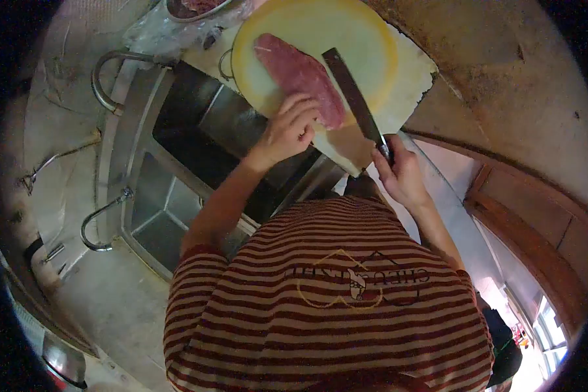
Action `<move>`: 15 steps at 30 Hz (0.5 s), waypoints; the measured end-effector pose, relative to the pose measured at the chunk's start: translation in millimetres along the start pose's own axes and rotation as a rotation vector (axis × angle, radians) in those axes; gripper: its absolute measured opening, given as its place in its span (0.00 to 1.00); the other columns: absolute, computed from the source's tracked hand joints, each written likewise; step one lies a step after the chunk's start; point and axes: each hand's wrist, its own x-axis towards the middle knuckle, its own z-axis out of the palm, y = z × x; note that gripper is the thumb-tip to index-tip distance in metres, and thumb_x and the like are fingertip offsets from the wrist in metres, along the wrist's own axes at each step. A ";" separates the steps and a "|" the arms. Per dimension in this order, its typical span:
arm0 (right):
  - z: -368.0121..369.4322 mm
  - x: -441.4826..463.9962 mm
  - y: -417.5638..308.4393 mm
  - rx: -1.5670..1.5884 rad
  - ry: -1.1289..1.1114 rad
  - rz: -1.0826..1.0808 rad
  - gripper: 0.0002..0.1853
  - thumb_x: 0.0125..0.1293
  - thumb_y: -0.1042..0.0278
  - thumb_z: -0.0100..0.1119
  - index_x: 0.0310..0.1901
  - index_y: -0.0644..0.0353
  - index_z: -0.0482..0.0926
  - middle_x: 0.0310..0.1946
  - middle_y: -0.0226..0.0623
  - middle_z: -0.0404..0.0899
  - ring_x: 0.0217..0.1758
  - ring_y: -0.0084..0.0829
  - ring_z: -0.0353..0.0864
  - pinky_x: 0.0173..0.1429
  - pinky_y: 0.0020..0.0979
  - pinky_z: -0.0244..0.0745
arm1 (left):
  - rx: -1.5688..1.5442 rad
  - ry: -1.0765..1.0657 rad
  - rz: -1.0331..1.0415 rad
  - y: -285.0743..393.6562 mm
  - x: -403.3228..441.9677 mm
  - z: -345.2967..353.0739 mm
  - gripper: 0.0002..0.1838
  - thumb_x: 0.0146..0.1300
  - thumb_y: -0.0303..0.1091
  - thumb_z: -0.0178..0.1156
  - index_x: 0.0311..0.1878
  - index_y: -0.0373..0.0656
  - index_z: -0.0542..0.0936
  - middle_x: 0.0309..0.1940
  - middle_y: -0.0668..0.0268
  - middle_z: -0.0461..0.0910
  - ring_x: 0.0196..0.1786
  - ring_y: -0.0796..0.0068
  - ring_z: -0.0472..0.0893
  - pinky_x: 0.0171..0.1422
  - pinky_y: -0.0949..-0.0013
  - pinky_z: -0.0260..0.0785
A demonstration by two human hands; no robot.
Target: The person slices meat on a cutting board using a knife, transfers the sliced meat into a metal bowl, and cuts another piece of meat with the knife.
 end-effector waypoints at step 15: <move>20.8 6.3 -13.4 -0.132 0.021 -0.075 0.13 0.63 0.65 0.54 0.42 0.65 0.68 0.21 0.52 0.76 0.24 0.52 0.78 0.27 0.43 0.71 | -0.237 0.654 -0.915 -19.8 8.4 31.0 0.27 0.43 0.34 0.69 0.46 0.34 0.72 0.45 0.52 0.71 0.50 0.54 0.71 0.55 0.59 0.64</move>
